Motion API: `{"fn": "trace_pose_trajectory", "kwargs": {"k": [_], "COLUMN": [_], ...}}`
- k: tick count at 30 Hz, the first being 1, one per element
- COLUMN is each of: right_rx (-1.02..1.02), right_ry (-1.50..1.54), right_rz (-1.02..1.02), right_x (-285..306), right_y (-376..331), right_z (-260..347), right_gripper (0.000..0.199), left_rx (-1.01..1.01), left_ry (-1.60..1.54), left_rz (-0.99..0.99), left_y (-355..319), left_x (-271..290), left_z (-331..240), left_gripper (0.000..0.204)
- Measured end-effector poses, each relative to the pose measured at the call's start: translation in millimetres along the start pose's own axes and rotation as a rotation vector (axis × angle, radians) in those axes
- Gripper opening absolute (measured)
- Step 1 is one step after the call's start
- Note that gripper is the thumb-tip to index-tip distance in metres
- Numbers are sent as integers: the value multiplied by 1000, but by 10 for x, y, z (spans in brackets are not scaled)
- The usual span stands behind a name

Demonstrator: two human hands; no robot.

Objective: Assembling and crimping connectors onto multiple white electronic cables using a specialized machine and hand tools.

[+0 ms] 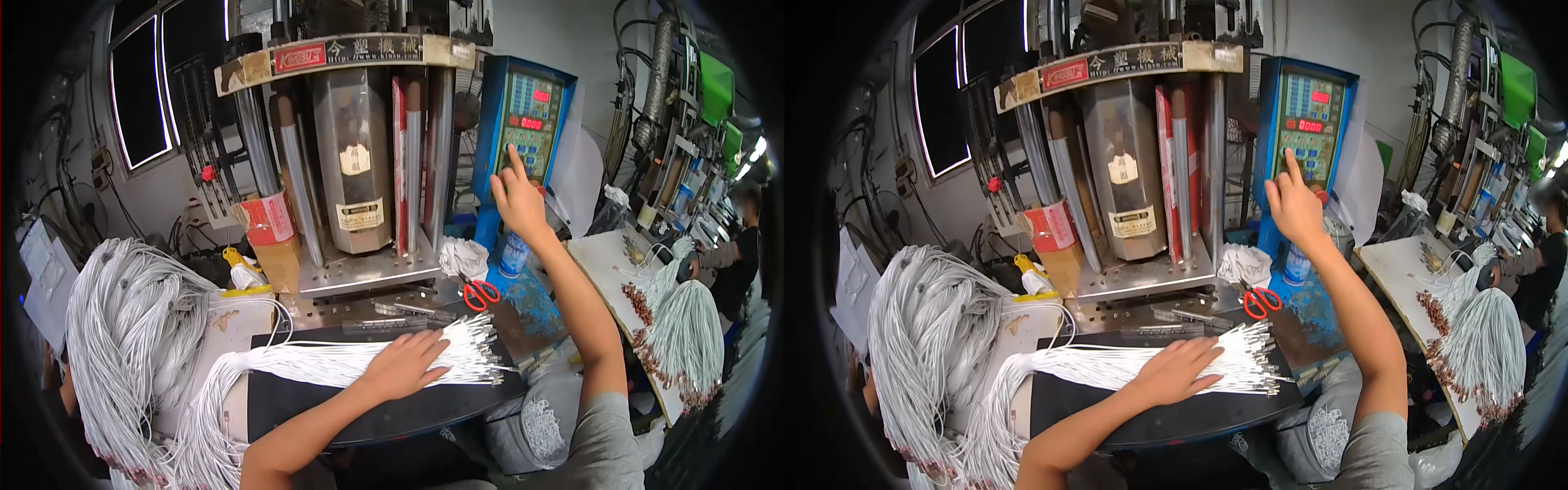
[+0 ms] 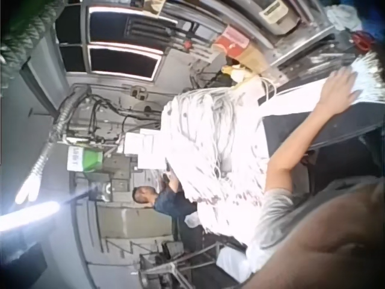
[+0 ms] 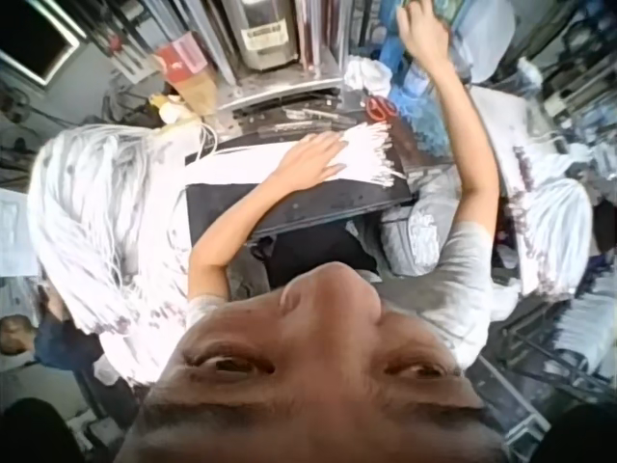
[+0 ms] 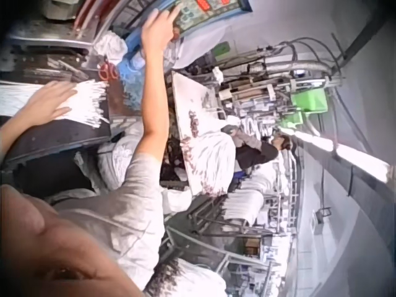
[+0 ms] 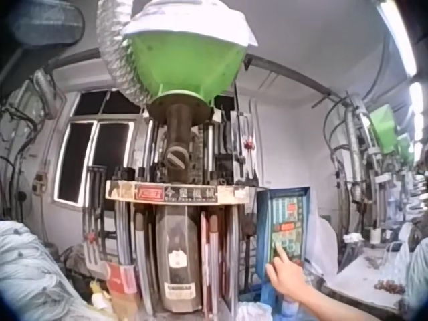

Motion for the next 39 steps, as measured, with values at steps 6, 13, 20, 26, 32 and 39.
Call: {"fn": "trace_pose_trajectory", "kwargs": {"k": [6, 13, 20, 26, 32, 39], "right_rx": [35, 93, 18, 31, 26, 52], "right_ry": [101, -31, -92, -94, -103, -198], "right_rz": [-48, -11, 74, 53, 69, 63], "right_x": [47, -107, -8, -53, 5, -173], "right_y": [-2, 84, 94, 65, 61, 134], "right_z": [-111, -132, -99, -77, -57, -54], "right_gripper": [28, 32, 35, 35, 35, 43], "left_rx": [18, 67, -3, 6, 5, 12], "left_ry": [-66, -94, -98, -64, -65, -33], "left_rz": [41, 39, 32, 17, 23, -22], "left_y": [2, -44, -2, -43, -19, -78], "left_x": [-40, -61, -56, -78, -46, -97], "left_z": [8, 76, 31, 25, 10, 34], "left_gripper": [54, 53, 53, 52, 53, 52]}}
Point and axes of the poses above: each hand's wrist, its own y-axis towards the middle knuckle, its own x-axis out of the back of the hand, z = x × y, the point moved 3 cm from there along y, towards the middle knuckle, and after that the axes turned 11 degrees about z, right-handed, at the moved point
